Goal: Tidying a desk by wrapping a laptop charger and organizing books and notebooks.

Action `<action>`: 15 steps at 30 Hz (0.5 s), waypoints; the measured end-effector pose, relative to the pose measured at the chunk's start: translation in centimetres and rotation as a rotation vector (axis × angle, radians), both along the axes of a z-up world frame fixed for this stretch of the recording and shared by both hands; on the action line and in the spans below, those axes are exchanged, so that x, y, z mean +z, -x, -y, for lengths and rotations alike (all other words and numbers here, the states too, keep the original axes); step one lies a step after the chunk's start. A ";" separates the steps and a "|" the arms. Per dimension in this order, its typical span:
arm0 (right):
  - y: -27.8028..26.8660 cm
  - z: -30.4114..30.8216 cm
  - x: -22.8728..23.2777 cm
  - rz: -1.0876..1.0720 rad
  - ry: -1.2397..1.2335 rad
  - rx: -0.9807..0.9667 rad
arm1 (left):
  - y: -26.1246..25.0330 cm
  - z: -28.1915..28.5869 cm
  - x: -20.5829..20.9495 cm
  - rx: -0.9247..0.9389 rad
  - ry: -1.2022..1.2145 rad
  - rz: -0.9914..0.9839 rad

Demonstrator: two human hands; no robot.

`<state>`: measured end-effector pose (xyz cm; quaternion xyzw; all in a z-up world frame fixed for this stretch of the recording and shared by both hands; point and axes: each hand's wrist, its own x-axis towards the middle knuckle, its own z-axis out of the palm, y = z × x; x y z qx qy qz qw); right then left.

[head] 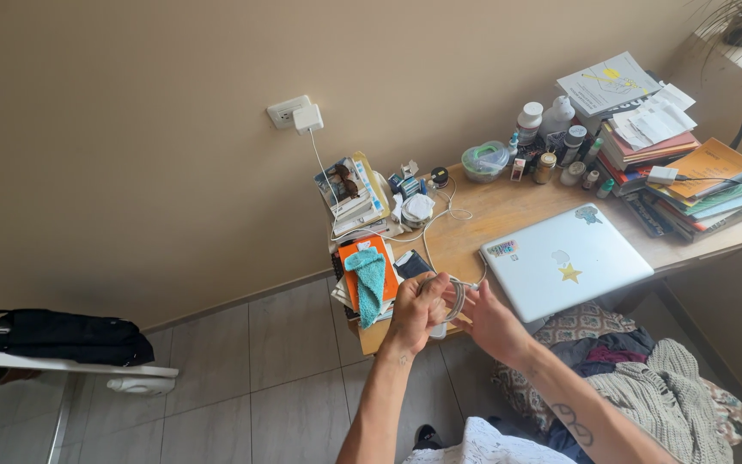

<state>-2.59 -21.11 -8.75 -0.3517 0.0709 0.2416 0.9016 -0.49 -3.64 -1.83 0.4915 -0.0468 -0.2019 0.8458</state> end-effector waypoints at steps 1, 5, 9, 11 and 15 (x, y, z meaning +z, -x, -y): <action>0.3 -0.1 -0.2 0.000 0.000 -0.001 | -0.1 0.0 -0.2 -0.001 0.000 0.000; 1.4 -0.2 -3.8 0.235 0.323 -0.163 | 0.0 0.0 -0.5 0.062 0.138 -0.048; 3.3 -0.3 -2.5 0.170 1.215 -0.536 | 0.0 0.6 -0.6 0.180 0.117 -0.046; 2.9 -1.4 3.5 0.462 1.234 -0.612 | -0.3 0.9 -0.9 0.178 0.102 -0.044; 1.4 -2.2 6.2 0.550 1.112 -0.447 | -0.3 1.7 -0.9 0.163 0.123 -0.052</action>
